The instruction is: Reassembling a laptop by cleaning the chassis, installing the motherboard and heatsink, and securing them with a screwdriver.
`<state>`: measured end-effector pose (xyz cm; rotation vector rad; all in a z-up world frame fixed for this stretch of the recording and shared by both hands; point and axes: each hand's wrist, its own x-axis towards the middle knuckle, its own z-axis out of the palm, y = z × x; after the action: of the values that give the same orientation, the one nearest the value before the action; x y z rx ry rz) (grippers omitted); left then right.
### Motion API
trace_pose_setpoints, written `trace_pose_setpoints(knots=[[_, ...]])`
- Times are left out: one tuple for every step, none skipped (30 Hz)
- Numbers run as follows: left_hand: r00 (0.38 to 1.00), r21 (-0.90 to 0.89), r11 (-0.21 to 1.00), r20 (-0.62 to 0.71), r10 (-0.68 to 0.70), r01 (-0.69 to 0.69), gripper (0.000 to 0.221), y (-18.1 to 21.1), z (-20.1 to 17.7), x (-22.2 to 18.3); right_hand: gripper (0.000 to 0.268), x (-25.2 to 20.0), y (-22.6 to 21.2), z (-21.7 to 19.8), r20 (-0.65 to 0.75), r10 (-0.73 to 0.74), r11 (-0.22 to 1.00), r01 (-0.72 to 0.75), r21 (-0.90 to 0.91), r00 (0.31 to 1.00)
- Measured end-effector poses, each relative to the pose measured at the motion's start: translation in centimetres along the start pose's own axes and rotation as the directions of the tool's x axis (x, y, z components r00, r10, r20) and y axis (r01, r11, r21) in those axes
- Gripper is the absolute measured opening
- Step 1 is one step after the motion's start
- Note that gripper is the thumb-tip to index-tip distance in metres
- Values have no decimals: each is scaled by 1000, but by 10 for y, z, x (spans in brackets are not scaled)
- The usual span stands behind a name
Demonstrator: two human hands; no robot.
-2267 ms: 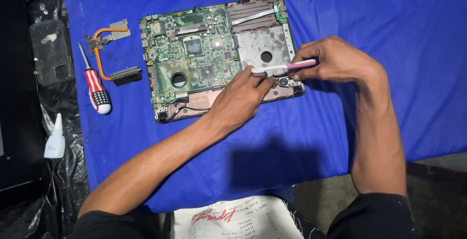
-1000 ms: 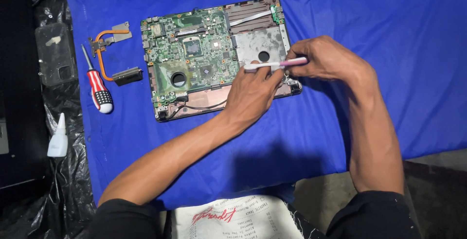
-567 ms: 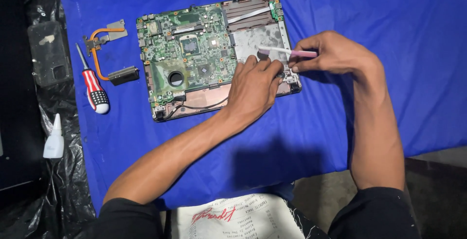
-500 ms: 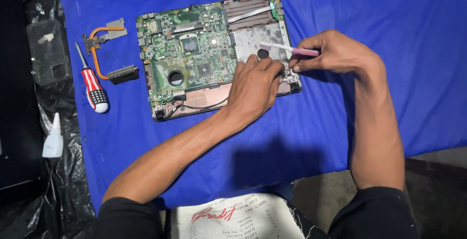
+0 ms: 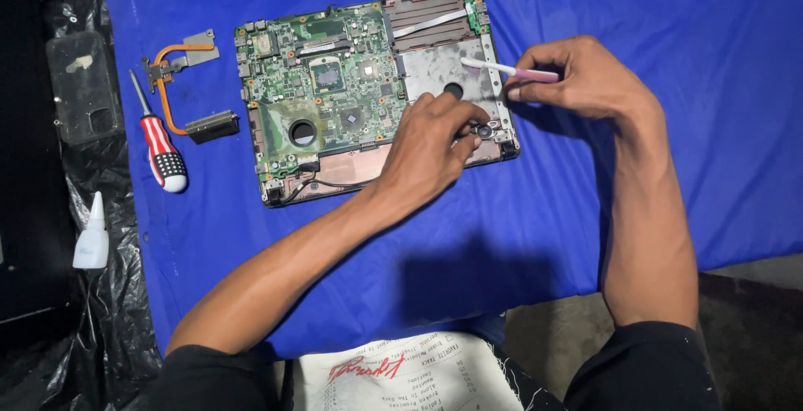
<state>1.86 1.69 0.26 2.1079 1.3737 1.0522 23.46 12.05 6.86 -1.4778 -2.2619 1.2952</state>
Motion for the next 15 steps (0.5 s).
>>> trace_pose_setpoints(knots=[[1000,-30,999,-19,23,-24,24,2,-5,0,11,-1,-1,0,-16,-35,999,36,20,999],[1000,-29,999,-23,21,-22,24,3,-14,-2,11,-1,0,-1,-13,-38,999,39,19,999],[998,-40,998,-43,36,-38,22,4,-24,-5,12,-1,1,-1,-54,-79,997,79,9,995],[997,-46,998,-69,46,-50,20,5,-35,-8,13,0,0,-1,-89,-125,992,125,-3,988],[996,-40,998,-77,40,-43,20,4,-51,-10,13,-3,7,-4,-81,-134,991,134,-5,988],[990,-4,997,-121,76,-77,17,2,-69,-15,19,-1,13,-5,-132,-222,975,219,-37,966],[980,34,993,-161,114,-110,14,0,-89,-22,28,2,17,-5,-181,-309,951,301,-71,934],[979,58,995,-180,95,-86,14,-8,-111,-28,28,1,22,-5,-155,-336,942,329,-67,929],[971,136,988,-216,104,-75,17,-15,-135,-35,26,1,27,-5,-197,-346,938,331,-108,917],[960,217,974,-253,117,-62,21,-21,-158,-44,24,4,31,-6,-240,-363,930,336,-150,900],[956,243,969,-274,102,-34,21,-33,-182,-56,24,5,34,-4,-215,-395,917,370,-146,893],[962,314,949,-269,48,40,24,-45,-207,-68,19,5,36,-3,-236,-422,903,384,-192,875],[963,381,918,-268,-8,114,28,-56,-232,-80,15,5,37,-4,-257,-450,887,396,-236,855],[957,396,909,-288,-15,133,28,-60,-246,-92,15,6,33,1,-241,-473,875,422,-236,847],[939,455,845,-311,-147,282,23,-65,-259,-104,16,6,30,6,-271,-482,873,429,-234,833]])
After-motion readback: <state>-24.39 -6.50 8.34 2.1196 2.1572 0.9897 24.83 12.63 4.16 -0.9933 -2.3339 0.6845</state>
